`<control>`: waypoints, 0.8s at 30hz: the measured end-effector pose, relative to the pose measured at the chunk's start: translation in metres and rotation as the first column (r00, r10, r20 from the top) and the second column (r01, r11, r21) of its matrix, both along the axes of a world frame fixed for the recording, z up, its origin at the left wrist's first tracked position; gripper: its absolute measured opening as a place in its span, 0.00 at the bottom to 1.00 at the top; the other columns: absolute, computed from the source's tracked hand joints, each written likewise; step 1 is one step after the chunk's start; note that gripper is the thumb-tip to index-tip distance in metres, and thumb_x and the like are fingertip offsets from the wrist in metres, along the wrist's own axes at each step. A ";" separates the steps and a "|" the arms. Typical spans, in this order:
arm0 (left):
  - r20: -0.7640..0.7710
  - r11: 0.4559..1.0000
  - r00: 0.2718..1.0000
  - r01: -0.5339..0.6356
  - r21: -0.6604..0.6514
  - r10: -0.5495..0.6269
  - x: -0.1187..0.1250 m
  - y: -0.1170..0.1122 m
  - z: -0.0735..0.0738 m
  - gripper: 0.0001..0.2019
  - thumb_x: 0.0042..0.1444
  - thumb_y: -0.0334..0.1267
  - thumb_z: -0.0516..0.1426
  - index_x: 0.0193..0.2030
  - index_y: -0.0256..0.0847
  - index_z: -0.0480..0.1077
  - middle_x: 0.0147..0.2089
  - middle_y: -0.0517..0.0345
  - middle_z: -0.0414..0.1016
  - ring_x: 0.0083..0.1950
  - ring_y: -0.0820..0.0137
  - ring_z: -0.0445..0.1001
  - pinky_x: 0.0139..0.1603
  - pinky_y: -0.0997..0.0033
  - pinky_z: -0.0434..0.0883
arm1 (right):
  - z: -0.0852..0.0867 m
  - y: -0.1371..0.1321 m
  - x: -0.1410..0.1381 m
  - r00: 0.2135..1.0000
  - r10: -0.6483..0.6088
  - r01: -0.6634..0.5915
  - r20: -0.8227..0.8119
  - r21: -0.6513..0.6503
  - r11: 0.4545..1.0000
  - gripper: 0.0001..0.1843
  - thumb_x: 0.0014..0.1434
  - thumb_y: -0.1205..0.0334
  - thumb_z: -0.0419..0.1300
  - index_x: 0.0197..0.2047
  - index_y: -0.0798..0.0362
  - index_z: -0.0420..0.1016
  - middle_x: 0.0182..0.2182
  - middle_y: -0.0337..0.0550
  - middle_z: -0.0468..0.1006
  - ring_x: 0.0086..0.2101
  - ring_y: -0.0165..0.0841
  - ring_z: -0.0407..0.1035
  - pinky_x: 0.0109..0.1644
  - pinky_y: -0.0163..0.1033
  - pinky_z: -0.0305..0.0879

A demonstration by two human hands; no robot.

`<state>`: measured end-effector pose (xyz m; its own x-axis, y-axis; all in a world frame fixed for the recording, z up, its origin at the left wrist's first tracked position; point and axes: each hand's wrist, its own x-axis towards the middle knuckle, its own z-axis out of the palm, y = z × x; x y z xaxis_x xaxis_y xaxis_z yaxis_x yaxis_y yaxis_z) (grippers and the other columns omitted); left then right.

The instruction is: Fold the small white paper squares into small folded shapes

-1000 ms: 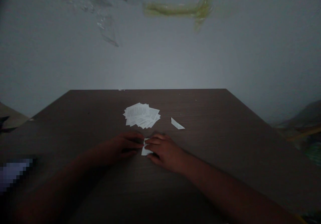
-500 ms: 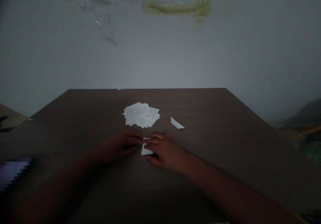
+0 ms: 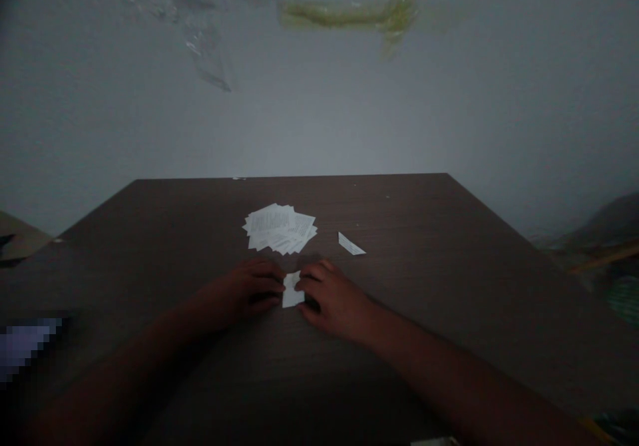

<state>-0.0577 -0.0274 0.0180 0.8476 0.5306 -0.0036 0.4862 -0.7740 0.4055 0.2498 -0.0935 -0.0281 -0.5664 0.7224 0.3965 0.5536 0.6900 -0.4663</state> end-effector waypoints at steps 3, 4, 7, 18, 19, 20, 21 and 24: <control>-0.002 1.000 1.000 -0.003 0.015 0.003 0.003 -0.002 -0.003 0.08 0.80 0.30 0.68 0.55 0.46 0.90 0.62 0.53 0.90 0.66 0.54 0.86 0.75 0.56 0.79 | -0.001 -0.002 0.000 0.999 -0.026 0.025 -0.035 -0.027 0.999 0.14 0.79 0.68 0.75 0.64 0.51 0.90 0.61 0.57 0.91 0.64 0.51 0.86 0.71 0.58 0.88; 0.004 1.000 1.000 -0.002 0.027 0.002 0.003 -0.002 -0.004 0.08 0.80 0.30 0.68 0.54 0.46 0.90 0.60 0.53 0.90 0.65 0.55 0.86 0.74 0.57 0.79 | -0.002 -0.002 0.000 0.999 -0.029 0.027 -0.043 -0.033 0.999 0.14 0.79 0.69 0.74 0.64 0.50 0.90 0.61 0.56 0.91 0.63 0.50 0.86 0.71 0.57 0.88; 0.025 0.998 1.000 0.001 0.058 -0.002 0.005 -0.002 -0.009 0.07 0.81 0.31 0.68 0.52 0.46 0.89 0.56 0.53 0.89 0.61 0.55 0.86 0.69 0.58 0.80 | -0.003 -0.001 -0.001 0.998 -0.032 0.030 -0.058 -0.039 0.999 0.15 0.78 0.71 0.74 0.63 0.48 0.91 0.60 0.53 0.93 0.63 0.49 0.87 0.71 0.58 0.88; 0.046 0.995 0.996 -0.083 0.050 0.081 0.008 -0.004 -0.013 0.06 0.80 0.32 0.67 0.55 0.47 0.88 0.59 0.52 0.89 0.60 0.55 0.87 0.64 0.58 0.81 | 0.001 -0.003 -0.004 0.998 -0.038 0.038 -0.045 -0.011 0.999 0.09 0.79 0.68 0.77 0.58 0.47 0.95 0.58 0.51 0.94 0.60 0.47 0.89 0.68 0.55 0.90; 0.051 0.995 0.995 -0.091 0.051 0.088 0.008 -0.004 -0.014 0.06 0.80 0.32 0.67 0.56 0.47 0.88 0.60 0.52 0.90 0.61 0.54 0.87 0.65 0.58 0.81 | 0.001 -0.003 -0.004 0.999 -0.032 0.032 -0.043 -0.010 0.999 0.09 0.79 0.68 0.77 0.58 0.47 0.95 0.58 0.51 0.94 0.60 0.47 0.89 0.68 0.55 0.90; 0.055 0.994 0.994 -0.094 0.052 0.091 0.007 -0.004 -0.014 0.07 0.80 0.32 0.67 0.56 0.47 0.87 0.61 0.52 0.90 0.61 0.54 0.87 0.66 0.58 0.82 | 0.000 -0.002 -0.004 0.999 -0.025 0.024 -0.044 -0.009 1.000 0.08 0.80 0.67 0.77 0.58 0.47 0.95 0.58 0.52 0.94 0.60 0.47 0.89 0.68 0.55 0.90; 0.060 0.994 0.994 -0.094 0.052 0.091 0.007 -0.004 -0.015 0.07 0.80 0.32 0.67 0.57 0.47 0.87 0.62 0.51 0.90 0.62 0.54 0.87 0.67 0.57 0.82 | -0.001 -0.001 -0.004 0.999 -0.017 0.016 -0.047 -0.005 1.000 0.08 0.80 0.66 0.77 0.58 0.47 0.95 0.58 0.52 0.94 0.61 0.47 0.89 0.68 0.55 0.90; 0.064 0.995 0.995 -0.078 0.058 0.074 0.007 -0.004 -0.017 0.07 0.82 0.32 0.67 0.59 0.45 0.87 0.63 0.49 0.89 0.63 0.53 0.87 0.69 0.56 0.82 | -0.004 0.001 -0.004 0.998 0.006 -0.005 -0.060 0.011 1.000 0.07 0.82 0.65 0.76 0.59 0.49 0.95 0.59 0.54 0.93 0.61 0.48 0.88 0.69 0.55 0.90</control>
